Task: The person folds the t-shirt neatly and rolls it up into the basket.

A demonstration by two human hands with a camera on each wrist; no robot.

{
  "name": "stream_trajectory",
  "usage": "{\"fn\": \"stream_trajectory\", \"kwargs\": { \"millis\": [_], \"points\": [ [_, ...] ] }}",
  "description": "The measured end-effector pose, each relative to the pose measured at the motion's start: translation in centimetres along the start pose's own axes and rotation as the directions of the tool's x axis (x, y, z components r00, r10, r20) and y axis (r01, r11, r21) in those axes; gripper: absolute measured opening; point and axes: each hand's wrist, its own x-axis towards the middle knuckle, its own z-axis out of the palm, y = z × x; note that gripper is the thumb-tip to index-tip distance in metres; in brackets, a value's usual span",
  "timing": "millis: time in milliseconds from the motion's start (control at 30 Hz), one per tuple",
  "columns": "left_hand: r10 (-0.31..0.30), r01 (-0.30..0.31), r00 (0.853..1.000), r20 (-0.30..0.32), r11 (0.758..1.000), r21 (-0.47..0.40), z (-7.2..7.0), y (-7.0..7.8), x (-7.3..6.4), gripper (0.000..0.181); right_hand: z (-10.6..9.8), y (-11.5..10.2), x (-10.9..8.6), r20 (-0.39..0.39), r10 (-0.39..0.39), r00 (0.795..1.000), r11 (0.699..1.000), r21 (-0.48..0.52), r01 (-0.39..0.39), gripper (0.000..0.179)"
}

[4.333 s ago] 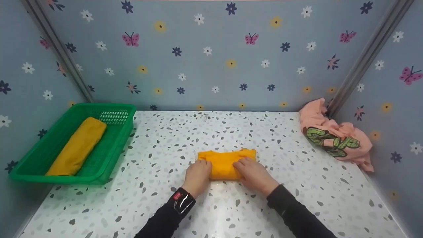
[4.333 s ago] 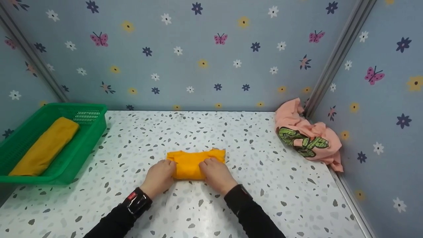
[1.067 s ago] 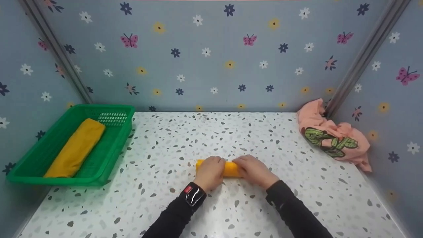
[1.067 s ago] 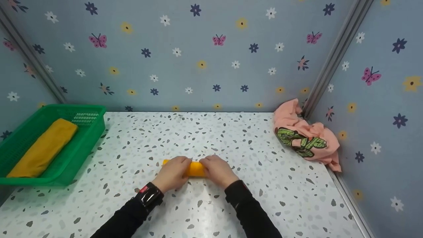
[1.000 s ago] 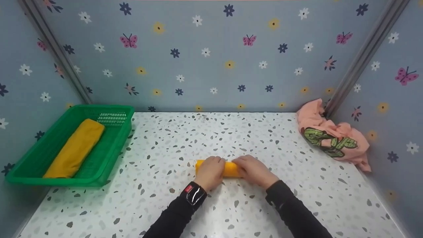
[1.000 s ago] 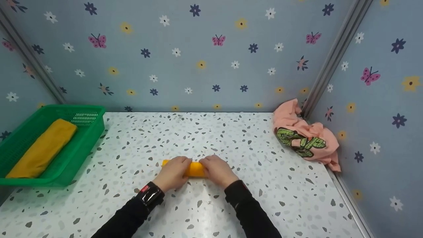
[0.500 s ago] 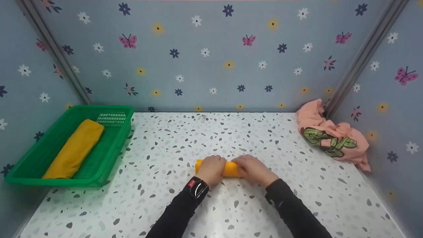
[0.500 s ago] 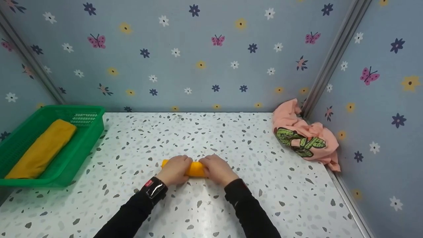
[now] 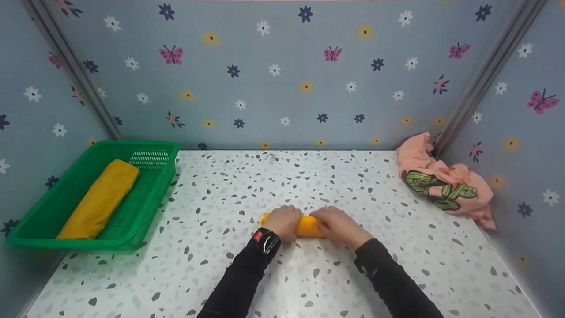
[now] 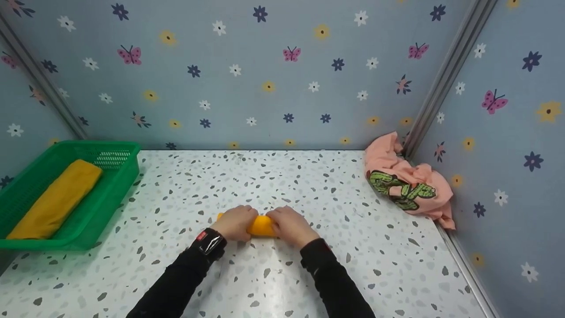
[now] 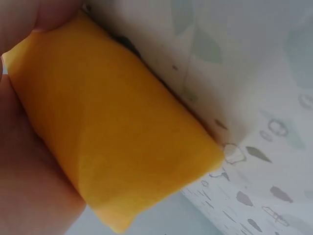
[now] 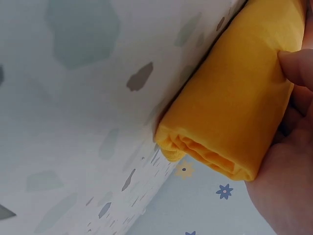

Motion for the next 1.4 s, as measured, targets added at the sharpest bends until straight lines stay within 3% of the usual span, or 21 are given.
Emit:
{"fn": "stream_trajectory", "kwargs": {
  "millis": [300,567,767,1133,1400],
  "points": [
    [-0.053,0.055,0.998,0.037,0.997,-0.063,-0.1,0.1,0.4,0.03,0.0,0.1,-0.1,0.001,-0.008,1.0,1.0,0.028,0.008,0.035],
    [-0.034,0.034,0.999,-0.011,0.997,-0.067,0.0,0.4,-0.1,0.028,-0.1,0.2,-0.3,0.0,-0.002,1.0,1.0,0.009,0.002,0.036],
    [-0.032,0.032,0.999,-0.007,0.995,-0.091,-0.2,0.4,-0.7,0.03,-0.1,0.1,-0.6,0.007,-0.019,1.0,1.0,-0.016,0.019,0.037],
    [0.053,-0.058,0.996,-0.067,0.996,-0.072,-1.2,0.0,-2.8,0.031,-0.6,-0.4,-2.3,-0.077,-0.091,0.993,0.994,-0.066,0.086,0.04],
    [0.031,-0.037,0.997,-0.065,0.994,-0.102,-1.9,-0.6,-4.7,0.027,-1.3,-0.2,-3.7,-0.09,-0.03,0.995,0.999,-0.022,0.028,0.041]
  ]
}}
